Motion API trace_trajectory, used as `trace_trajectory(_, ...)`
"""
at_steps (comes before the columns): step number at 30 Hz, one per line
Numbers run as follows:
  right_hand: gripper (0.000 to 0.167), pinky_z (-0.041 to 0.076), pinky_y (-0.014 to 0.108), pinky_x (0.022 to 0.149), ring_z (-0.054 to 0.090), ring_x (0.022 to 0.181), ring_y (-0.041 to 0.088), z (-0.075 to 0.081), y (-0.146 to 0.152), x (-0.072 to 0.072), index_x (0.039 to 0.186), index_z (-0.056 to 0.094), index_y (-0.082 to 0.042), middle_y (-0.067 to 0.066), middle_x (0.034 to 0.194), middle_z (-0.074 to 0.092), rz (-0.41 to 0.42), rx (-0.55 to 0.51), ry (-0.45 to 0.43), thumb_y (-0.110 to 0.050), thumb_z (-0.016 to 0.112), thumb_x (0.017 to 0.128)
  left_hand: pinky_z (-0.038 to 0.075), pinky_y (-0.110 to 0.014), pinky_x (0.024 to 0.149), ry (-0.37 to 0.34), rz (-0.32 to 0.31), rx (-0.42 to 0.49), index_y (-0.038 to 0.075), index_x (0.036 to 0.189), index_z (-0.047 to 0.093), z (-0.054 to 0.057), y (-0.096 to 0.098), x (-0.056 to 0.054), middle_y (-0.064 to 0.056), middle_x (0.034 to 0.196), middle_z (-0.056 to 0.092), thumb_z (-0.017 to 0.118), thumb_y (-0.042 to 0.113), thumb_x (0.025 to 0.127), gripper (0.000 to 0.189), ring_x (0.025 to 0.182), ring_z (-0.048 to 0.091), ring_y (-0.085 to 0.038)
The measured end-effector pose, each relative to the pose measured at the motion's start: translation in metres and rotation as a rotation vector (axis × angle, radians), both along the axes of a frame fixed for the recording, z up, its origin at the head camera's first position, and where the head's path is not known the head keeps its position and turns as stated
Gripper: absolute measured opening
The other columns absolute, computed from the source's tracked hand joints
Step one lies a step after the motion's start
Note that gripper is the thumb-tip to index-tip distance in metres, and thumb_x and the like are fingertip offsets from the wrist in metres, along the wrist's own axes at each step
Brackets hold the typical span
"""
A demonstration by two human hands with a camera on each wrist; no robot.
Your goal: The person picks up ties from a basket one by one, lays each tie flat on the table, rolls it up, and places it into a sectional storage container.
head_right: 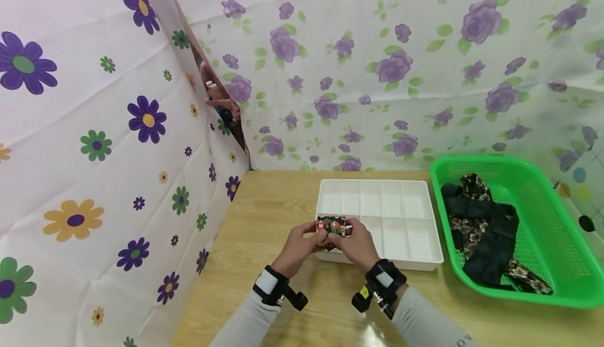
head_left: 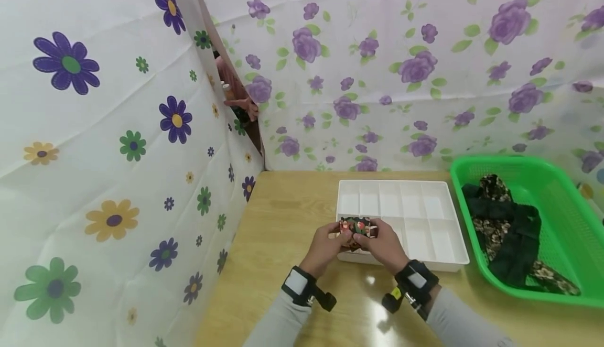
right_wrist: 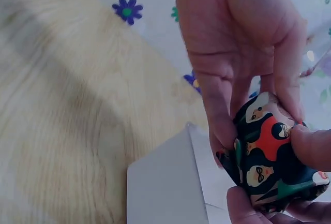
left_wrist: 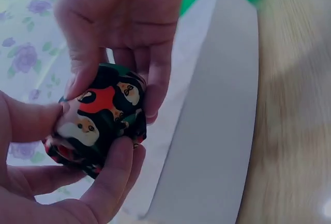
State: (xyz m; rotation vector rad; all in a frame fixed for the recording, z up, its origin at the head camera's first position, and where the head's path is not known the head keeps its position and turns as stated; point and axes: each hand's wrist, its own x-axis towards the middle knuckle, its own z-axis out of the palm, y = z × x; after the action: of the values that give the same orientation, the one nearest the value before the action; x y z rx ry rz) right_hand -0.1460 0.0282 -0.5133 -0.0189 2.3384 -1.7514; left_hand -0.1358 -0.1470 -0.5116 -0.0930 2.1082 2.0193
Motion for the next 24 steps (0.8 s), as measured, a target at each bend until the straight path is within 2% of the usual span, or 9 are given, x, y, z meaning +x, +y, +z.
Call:
trace_trajectory(4, 0.047, 0.058, 0.032, 0.068, 0.063, 0.086, 0.022, -0.01, -0.008, -0.015, 0.133, 0.059, 0.003, 0.019, 0.108, 0.064, 0.009, 0.078, -0.01, -0.018, 0.075, 0.094, 0.063, -0.032, 0.08, 0.001, 0.008, -0.199, -0.001, 0.131, 0.068, -0.002, -0.003, -0.008, -0.014, 0.117, 0.063, 0.062, 0.021, 0.105, 0.035, 0.091, 0.07, -0.015)
trace_trajectory(9, 0.041, 0.064, 0.038, 0.074, 0.07, 0.091, 0.025, -0.013, -0.014, -0.027, 0.127, 0.059, 0.005, 0.024, 0.115, 0.066, 0.037, 0.028, -0.078, -0.016, 0.073, 0.095, 0.056, -0.027, 0.067, 0.06, 0.011, -0.428, 0.003, 0.125, 0.072, -0.002, -0.007, -0.017, -0.01, 0.107, 0.07, 0.066, 0.028, 0.102, 0.035, 0.081, 0.067, -0.013)
trace_trajectory(12, 0.048, 0.064, 0.04, 0.073, 0.071, 0.088, 0.025, -0.012, -0.017, -0.033, 0.132, 0.053, 0.005, 0.026, 0.116, 0.066, 0.067, 0.019, -0.103, -0.017, 0.074, 0.094, 0.052, -0.026, 0.064, 0.103, 0.033, -0.522, 0.005, 0.122, 0.075, -0.002, -0.009, -0.02, -0.009, 0.104, 0.074, 0.068, 0.03, 0.1, 0.034, 0.081, 0.065, -0.013)
trace_trajectory(15, 0.059, 0.064, 0.039, 0.068, 0.07, 0.085, 0.025, -0.014, -0.017, -0.037, 0.141, 0.047, 0.003, 0.028, 0.118, 0.064, 0.099, 0.046, -0.103, -0.016, 0.075, 0.092, 0.05, -0.026, 0.068, 0.127, 0.043, -0.57, 0.007, 0.119, 0.077, -0.003, -0.01, -0.021, -0.008, 0.106, 0.076, 0.068, 0.029, 0.1, 0.03, 0.087, 0.065, -0.012)
trace_trajectory(17, 0.059, 0.063, 0.038, 0.066, 0.07, 0.084, 0.025, -0.016, -0.016, -0.04, 0.14, 0.049, 0.002, 0.029, 0.119, 0.064, 0.118, 0.058, -0.1, -0.015, 0.075, 0.09, 0.05, -0.026, 0.068, 0.134, 0.042, -0.579, 0.009, 0.112, 0.079, -0.004, -0.009, -0.02, -0.007, 0.104, 0.077, 0.068, 0.027, 0.1, 0.025, 0.086, 0.065, -0.012)
trace_trajectory(21, 0.041, 0.064, 0.04, 0.063, 0.072, 0.081, 0.026, -0.013, -0.013, -0.048, 0.123, 0.062, 0.002, 0.025, 0.113, 0.069, 0.165, 0.098, -0.092, -0.013, 0.076, 0.087, 0.052, -0.025, 0.062, 0.135, 0.067, -0.555, 0.008, 0.101, 0.081, -0.007, -0.007, -0.021, -0.007, 0.096, 0.077, 0.068, 0.025, 0.1, 0.021, 0.079, 0.067, -0.011)
trace_trajectory(22, 0.037, 0.063, 0.039, 0.062, 0.072, 0.08, 0.026, -0.012, -0.014, -0.051, 0.119, 0.065, 0.001, 0.024, 0.11, 0.07, 0.173, 0.119, -0.09, -0.012, 0.076, 0.086, 0.053, -0.026, 0.061, 0.124, 0.081, -0.528, 0.007, 0.103, 0.08, -0.009, -0.006, -0.021, -0.009, 0.097, 0.077, 0.069, 0.025, 0.099, 0.022, 0.079, 0.069, -0.012)
trace_trajectory(24, 0.033, 0.063, 0.039, 0.06, 0.072, 0.077, 0.027, -0.009, -0.014, -0.056, 0.113, 0.067, 0.001, 0.021, 0.104, 0.071, 0.199, 0.169, -0.082, -0.012, 0.076, 0.085, 0.057, -0.028, 0.067, 0.083, 0.116, -0.46, 0.004, 0.115, 0.076, -0.014, -0.005, -0.02, -0.012, 0.109, 0.077, 0.069, 0.028, 0.099, 0.029, 0.088, 0.073, -0.016)
